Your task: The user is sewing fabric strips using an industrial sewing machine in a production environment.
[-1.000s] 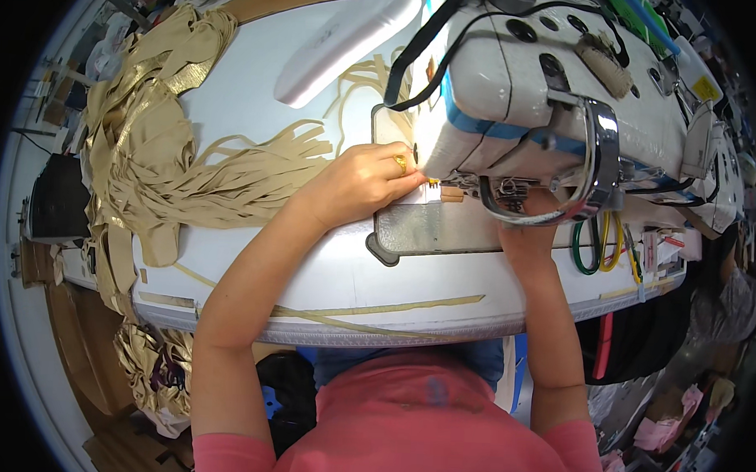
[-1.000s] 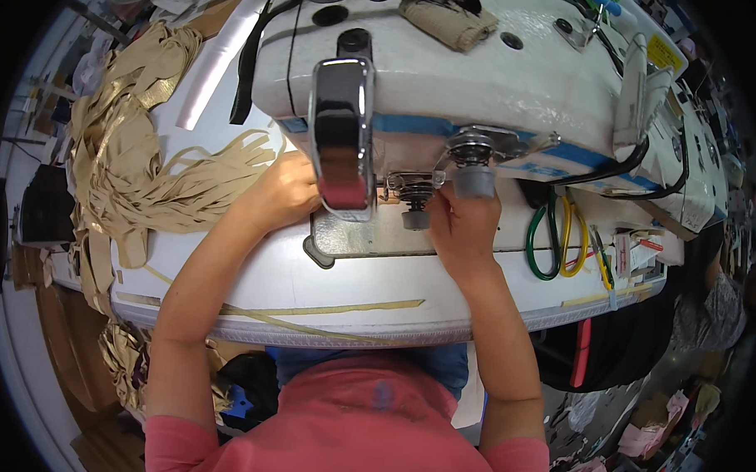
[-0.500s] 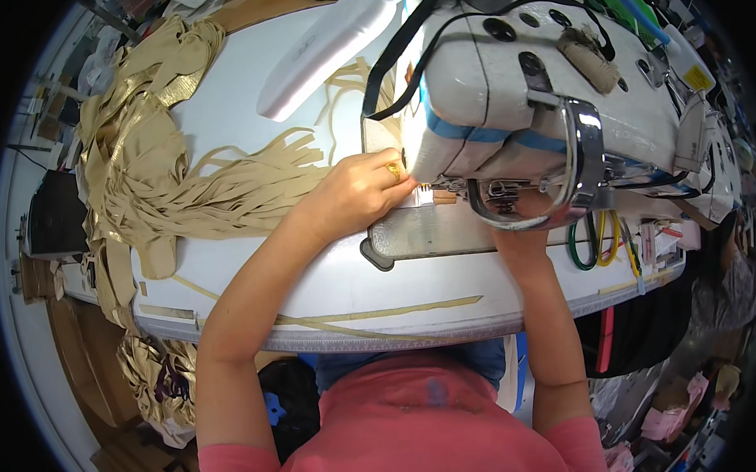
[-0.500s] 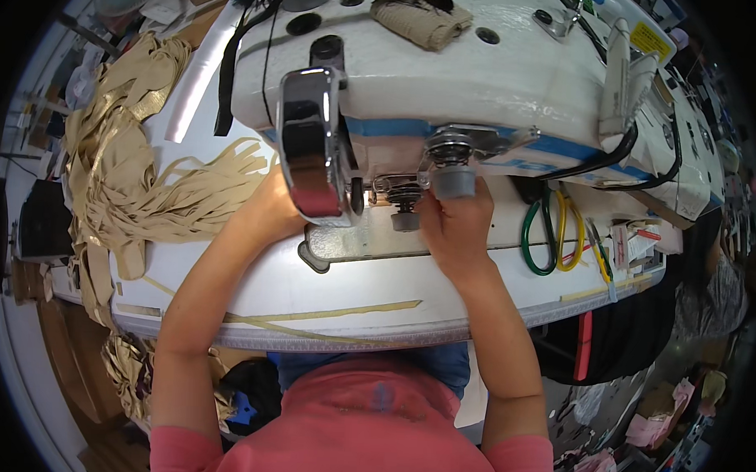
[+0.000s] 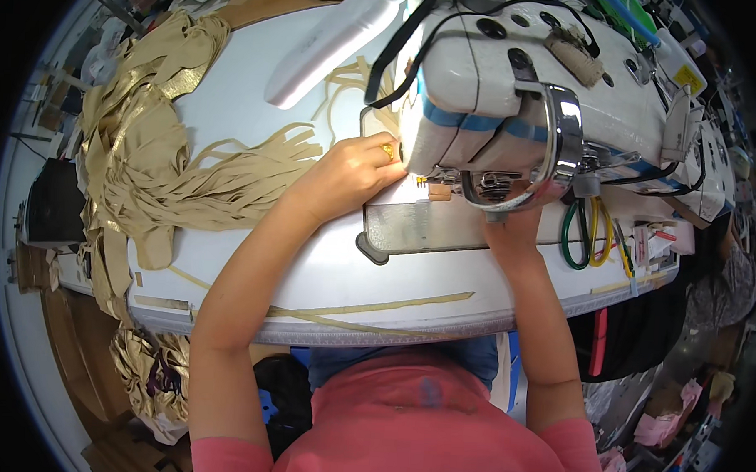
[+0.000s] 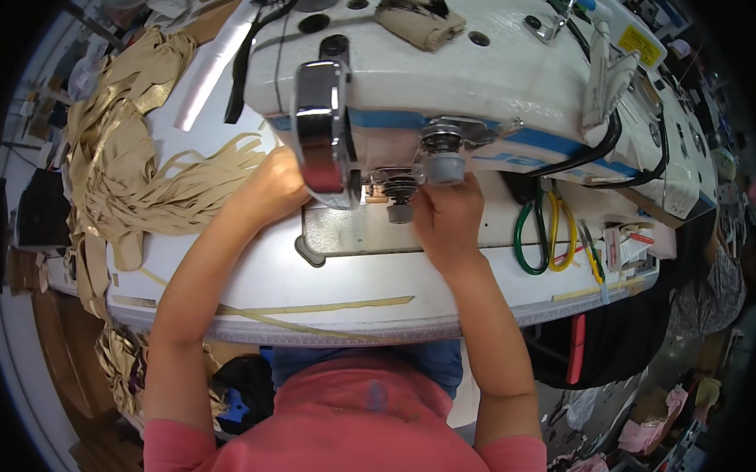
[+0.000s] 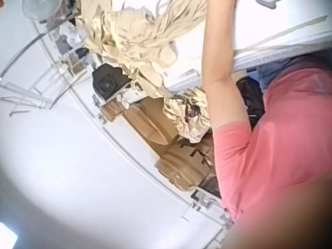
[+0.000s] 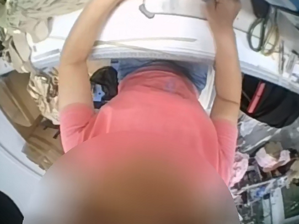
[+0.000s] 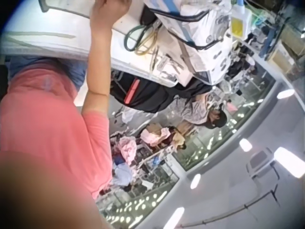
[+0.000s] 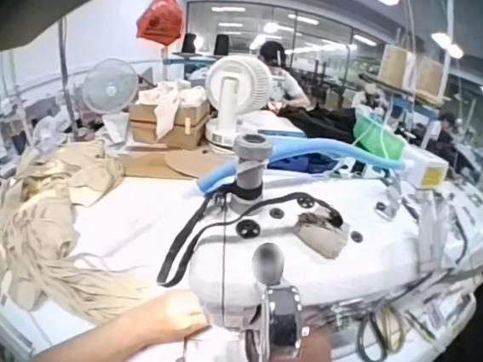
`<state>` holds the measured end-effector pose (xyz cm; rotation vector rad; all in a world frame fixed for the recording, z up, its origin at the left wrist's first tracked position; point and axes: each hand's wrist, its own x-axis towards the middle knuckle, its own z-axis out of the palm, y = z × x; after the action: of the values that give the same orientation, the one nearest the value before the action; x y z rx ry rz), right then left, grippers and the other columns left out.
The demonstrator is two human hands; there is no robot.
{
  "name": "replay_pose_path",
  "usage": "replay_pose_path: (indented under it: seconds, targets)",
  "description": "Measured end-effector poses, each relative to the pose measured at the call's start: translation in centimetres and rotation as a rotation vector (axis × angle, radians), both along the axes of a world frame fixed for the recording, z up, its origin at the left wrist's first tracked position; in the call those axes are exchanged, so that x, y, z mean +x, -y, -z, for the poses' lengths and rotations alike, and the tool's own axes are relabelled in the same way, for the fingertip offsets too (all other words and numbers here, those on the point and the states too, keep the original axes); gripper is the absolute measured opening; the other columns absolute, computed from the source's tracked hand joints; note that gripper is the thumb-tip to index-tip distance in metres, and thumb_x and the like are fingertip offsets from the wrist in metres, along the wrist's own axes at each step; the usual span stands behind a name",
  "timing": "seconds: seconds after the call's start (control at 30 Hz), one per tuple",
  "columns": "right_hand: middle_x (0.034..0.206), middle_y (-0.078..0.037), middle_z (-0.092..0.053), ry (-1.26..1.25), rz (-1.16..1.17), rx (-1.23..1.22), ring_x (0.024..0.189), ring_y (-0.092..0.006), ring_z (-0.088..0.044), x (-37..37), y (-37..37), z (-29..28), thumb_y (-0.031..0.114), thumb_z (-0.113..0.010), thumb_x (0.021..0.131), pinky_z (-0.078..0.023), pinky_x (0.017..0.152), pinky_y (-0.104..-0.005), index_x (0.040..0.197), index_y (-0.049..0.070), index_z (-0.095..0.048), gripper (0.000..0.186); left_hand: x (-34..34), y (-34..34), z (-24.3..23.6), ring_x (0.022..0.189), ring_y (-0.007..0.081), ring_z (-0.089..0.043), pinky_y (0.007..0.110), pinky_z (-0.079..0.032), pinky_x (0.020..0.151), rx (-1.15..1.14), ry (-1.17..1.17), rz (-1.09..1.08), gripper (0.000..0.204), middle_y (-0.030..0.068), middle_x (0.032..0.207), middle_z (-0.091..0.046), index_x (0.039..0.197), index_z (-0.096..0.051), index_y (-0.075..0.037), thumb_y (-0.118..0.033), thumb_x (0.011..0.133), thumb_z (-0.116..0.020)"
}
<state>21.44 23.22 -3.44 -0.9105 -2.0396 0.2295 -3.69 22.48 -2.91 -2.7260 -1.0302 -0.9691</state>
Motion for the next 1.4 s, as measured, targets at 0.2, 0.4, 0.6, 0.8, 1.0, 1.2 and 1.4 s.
replay_pose_path:
  seconds: [0.2, 0.4, 0.6, 0.8, 1.0, 1.2, 1.4]
  targets:
    - [0.092, -0.009, -0.061, 0.082, -0.07, -0.094, 0.079, -0.0163, -0.058, 2.4, -1.5, 4.4, 0.009, -0.066, 0.085, -0.047, 0.068, -0.0304, 0.108, -0.003, -0.052, 0.029, 0.0, -1.7, 0.0, 0.083, 0.0242, -0.063, 0.036, -0.053, 0.063, 0.055, -0.14, -0.277, 0.006, 0.0092, 0.084, -0.062, 0.075, -0.056, -0.005, -0.006, 0.071, -0.061]
    - [0.079, -0.002, -0.056, 0.002, -0.043, -0.091, 0.072, -0.0099, -0.054, 2.1, -1.3, 4.7, 0.012, -0.061, 0.092, -0.046, 0.065, -0.0229, 0.098, -0.002, -0.055, 0.016, -2.3, -3.7, -2.4, 0.094, 0.0355, -0.062, 0.042, -0.05, 0.085, 0.056, 0.52, -0.519, 0.039, 0.0182, 0.108, -0.063, 0.116, -0.06, -0.006, 0.003, 0.078, -0.056]
    - [0.084, -0.005, -0.062, -0.005, -0.031, -0.038, 0.071, -0.006, -0.053, 0.9, -0.9, 3.1, 0.014, -0.06, 0.093, -0.044, 0.063, -0.0205, 0.101, -0.002, -0.058, 0.018, -14.1, 1.6, -5.1, 0.086, 0.0252, -0.065, 0.031, -0.051, 0.079, -0.254, 0.25, -0.697, 0.017, 0.011, 0.092, -0.069, 0.099, -0.069, -0.004, -0.006, 0.084, -0.061]
    - [0.084, -0.001, -0.065, -0.136, -0.12, -0.301, 0.07, -0.0048, -0.053, 0.1, -0.2, 1.9, 0.012, -0.06, 0.093, -0.042, 0.062, -0.0208, 0.095, 0.0, -0.063, 0.012, -20.6, 5.8, -4.9, 0.086, 0.0177, -0.065, 0.029, -0.051, 0.077, -0.686, 0.309, -0.836, 0.02, 0.0106, 0.093, -0.069, 0.102, -0.067, -0.001, -0.011, 0.086, -0.062]
    - [0.079, -0.001, -0.064, 0.036, -0.128, -0.115, 0.068, -0.0078, -0.055, 0.1, 0.0, 1.9, 0.014, -0.056, 0.095, -0.044, 0.063, -0.0246, 0.092, 0.003, -0.065, 0.014, -20.7, 5.8, -2.9, 0.081, 0.0141, -0.061, 0.027, -0.05, 0.076, -0.543, 0.172, -0.748, 0.023, 0.0079, 0.09, -0.066, 0.105, -0.066, -0.002, -0.014, 0.085, -0.064]
    - [0.08, -0.006, -0.066, 0.054, -0.128, -0.085, 0.069, -0.0126, -0.059, 0.1, 0.5, 1.4, 0.012, -0.056, 0.094, -0.046, 0.065, -0.0253, 0.09, 0.005, -0.066, 0.013, -21.2, 8.8, -6.0, 0.074, 0.0172, -0.061, 0.028, -0.05, 0.071, -0.566, 0.384, -0.841, 0.019, 0.0097, 0.084, -0.067, 0.096, -0.069, -0.001, -0.014, 0.082, -0.067]
    - [0.079, -0.007, -0.067, 0.032, -0.195, 0.041, 0.069, -0.0166, -0.061, -0.2, 0.5, 0.8, 0.01, -0.055, 0.093, -0.047, 0.071, -0.0277, 0.091, 0.004, -0.066, 0.012, -21.6, 13.5, -6.8, 0.079, 0.0159, -0.061, 0.027, -0.05, 0.071, -0.654, 0.268, -0.722, 0.017, 0.0078, 0.09, -0.064, 0.094, -0.069, -0.002, -0.013, 0.081, -0.07]
